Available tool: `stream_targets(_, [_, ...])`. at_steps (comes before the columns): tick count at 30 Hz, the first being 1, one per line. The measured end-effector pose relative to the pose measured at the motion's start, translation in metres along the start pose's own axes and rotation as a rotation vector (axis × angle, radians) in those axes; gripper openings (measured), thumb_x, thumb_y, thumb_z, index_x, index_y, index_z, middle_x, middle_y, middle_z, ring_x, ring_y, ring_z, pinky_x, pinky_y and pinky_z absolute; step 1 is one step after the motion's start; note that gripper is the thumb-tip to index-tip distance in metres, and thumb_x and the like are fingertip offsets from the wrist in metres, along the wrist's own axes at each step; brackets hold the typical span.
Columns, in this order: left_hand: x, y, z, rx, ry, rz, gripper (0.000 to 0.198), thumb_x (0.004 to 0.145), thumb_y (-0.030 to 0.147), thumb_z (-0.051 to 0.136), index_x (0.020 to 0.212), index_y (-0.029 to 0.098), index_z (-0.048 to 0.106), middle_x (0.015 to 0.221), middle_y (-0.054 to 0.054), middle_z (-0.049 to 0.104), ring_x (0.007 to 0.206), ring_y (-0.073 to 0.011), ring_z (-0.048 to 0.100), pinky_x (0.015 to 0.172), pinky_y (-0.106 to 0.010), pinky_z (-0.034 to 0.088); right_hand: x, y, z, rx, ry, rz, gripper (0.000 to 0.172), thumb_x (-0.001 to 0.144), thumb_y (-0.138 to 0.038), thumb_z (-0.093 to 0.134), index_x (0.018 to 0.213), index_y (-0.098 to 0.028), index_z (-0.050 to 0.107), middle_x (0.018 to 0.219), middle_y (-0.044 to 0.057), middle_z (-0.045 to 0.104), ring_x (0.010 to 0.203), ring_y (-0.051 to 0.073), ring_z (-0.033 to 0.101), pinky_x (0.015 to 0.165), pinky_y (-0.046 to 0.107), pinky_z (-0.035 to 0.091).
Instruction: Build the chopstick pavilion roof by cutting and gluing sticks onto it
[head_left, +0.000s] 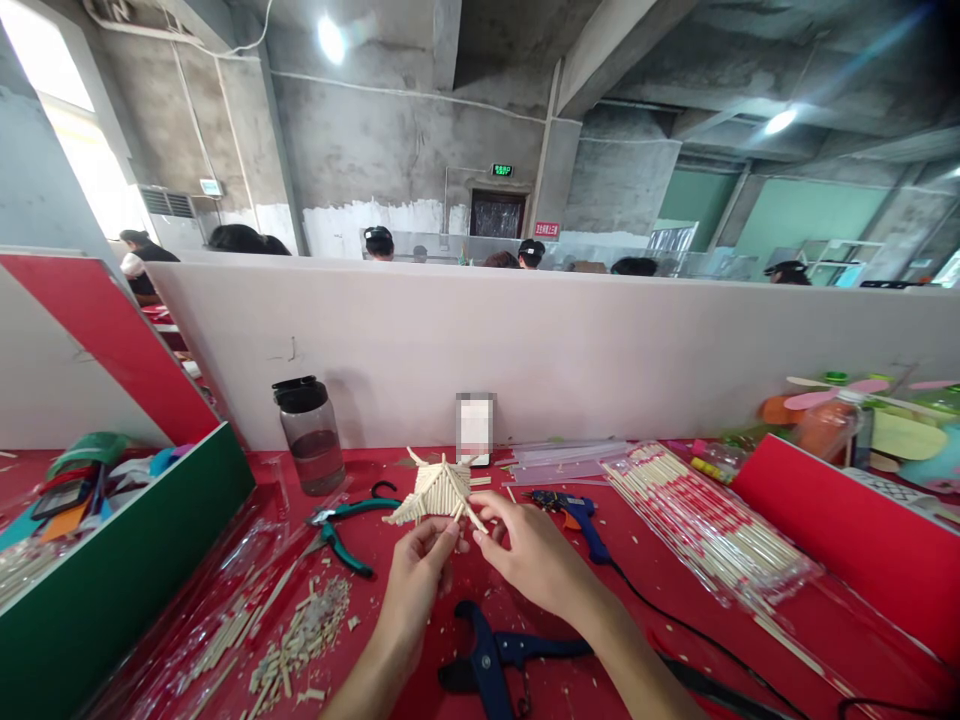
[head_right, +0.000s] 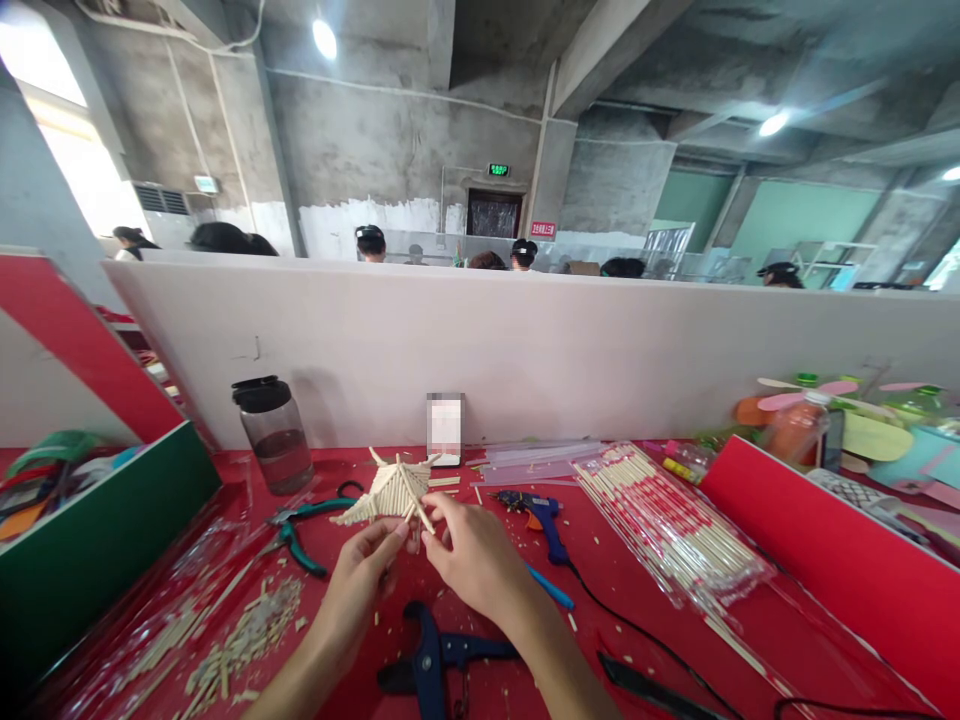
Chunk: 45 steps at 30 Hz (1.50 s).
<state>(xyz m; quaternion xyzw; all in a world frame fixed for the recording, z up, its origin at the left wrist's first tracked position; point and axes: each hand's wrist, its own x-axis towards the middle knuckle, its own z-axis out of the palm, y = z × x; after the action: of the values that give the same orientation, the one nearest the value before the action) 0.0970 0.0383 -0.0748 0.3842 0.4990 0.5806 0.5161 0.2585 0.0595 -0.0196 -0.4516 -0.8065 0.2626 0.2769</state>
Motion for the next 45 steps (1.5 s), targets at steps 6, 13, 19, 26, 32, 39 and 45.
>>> stream_targets(6, [0.0036, -0.0015, -0.0023, 0.004, -0.007, 0.022, 0.044, 0.069, 0.057, 0.077, 0.075, 0.014, 0.071, 0.065, 0.000, 0.066, 0.037, -0.0047, 0.035, 0.039, -0.019, 0.028, 0.0000, -0.0023, -0.0011, 0.006, -0.007, 0.004, 0.038, 0.092, -0.018, 0.058, 0.128, -0.025, 0.065, 0.108, 0.004, 0.078, 0.085, 0.018, 0.073, 0.077, 0.026, 0.052])
stream_targets(13, [0.0032, -0.0002, -0.0015, 0.001, 0.011, -0.001, 0.041, 0.068, 0.054, 0.077, 0.078, 0.015, 0.071, 0.063, 0.001, 0.065, 0.037, -0.0052, 0.034, 0.039, -0.020, 0.026, -0.0004, -0.0016, -0.0013, -0.006, 0.003, 0.007, 0.041, 0.090, -0.017, 0.058, 0.130, -0.026, 0.065, 0.110, 0.005, 0.078, 0.089, 0.020, 0.073, 0.078, 0.026, 0.052])
stream_targets(19, [0.0016, 0.0005, -0.0010, -0.022, 0.004, 0.000, 0.042, 0.068, 0.054, 0.078, 0.081, 0.015, 0.071, 0.069, -0.001, 0.069, 0.038, -0.0041, 0.034, 0.039, -0.018, 0.025, 0.0002, -0.0004, -0.0013, -0.004, -0.004, -0.002, 0.042, 0.090, -0.017, 0.058, 0.130, -0.027, 0.065, 0.109, 0.004, 0.078, 0.091, 0.021, 0.074, 0.076, 0.026, 0.052])
stream_targets(26, [0.0033, -0.0038, -0.0033, -0.029, -0.013, 0.019, 0.042, 0.072, 0.053, 0.078, 0.084, 0.014, 0.072, 0.075, -0.004, 0.072, 0.038, -0.0028, 0.036, 0.039, -0.018, 0.026, -0.0004, -0.0007, -0.0013, -0.006, -0.005, 0.003, 0.041, 0.090, -0.017, 0.058, 0.129, -0.027, 0.065, 0.110, 0.004, 0.079, 0.091, 0.021, 0.074, 0.076, 0.026, 0.052])
stream_targets(32, [0.0035, -0.0032, -0.0026, -0.031, -0.010, 0.033, 0.043, 0.071, 0.054, 0.078, 0.082, 0.013, 0.072, 0.074, -0.004, 0.072, 0.037, -0.0024, 0.037, 0.039, -0.018, 0.027, -0.0007, -0.0004, -0.0008, -0.021, -0.002, 0.000, 0.041, 0.090, -0.016, 0.058, 0.129, -0.026, 0.065, 0.109, 0.004, 0.079, 0.091, 0.021, 0.073, 0.078, 0.026, 0.052])
stream_targets(39, [0.0020, -0.0029, -0.0016, -0.039, -0.006, 0.026, 0.044, 0.071, 0.055, 0.078, 0.081, 0.013, 0.071, 0.075, -0.004, 0.072, 0.037, -0.0023, 0.037, 0.039, -0.018, 0.027, -0.0007, -0.0010, -0.0017, -0.015, 0.000, -0.004, 0.041, 0.090, -0.016, 0.058, 0.129, -0.026, 0.065, 0.109, 0.004, 0.079, 0.090, 0.020, 0.073, 0.077, 0.026, 0.051])
stream_targets(45, [0.0033, -0.0062, -0.0027, -0.024, -0.022, 0.021, 0.043, 0.073, 0.054, 0.076, 0.084, 0.013, 0.071, 0.075, -0.003, 0.072, 0.038, -0.0029, 0.038, 0.039, -0.018, 0.026, -0.0005, 0.0001, -0.0028, -0.023, -0.026, -0.006, 0.043, 0.089, -0.018, 0.059, 0.131, -0.025, 0.063, 0.110, 0.005, 0.078, 0.085, 0.019, 0.072, 0.076, 0.027, 0.050])
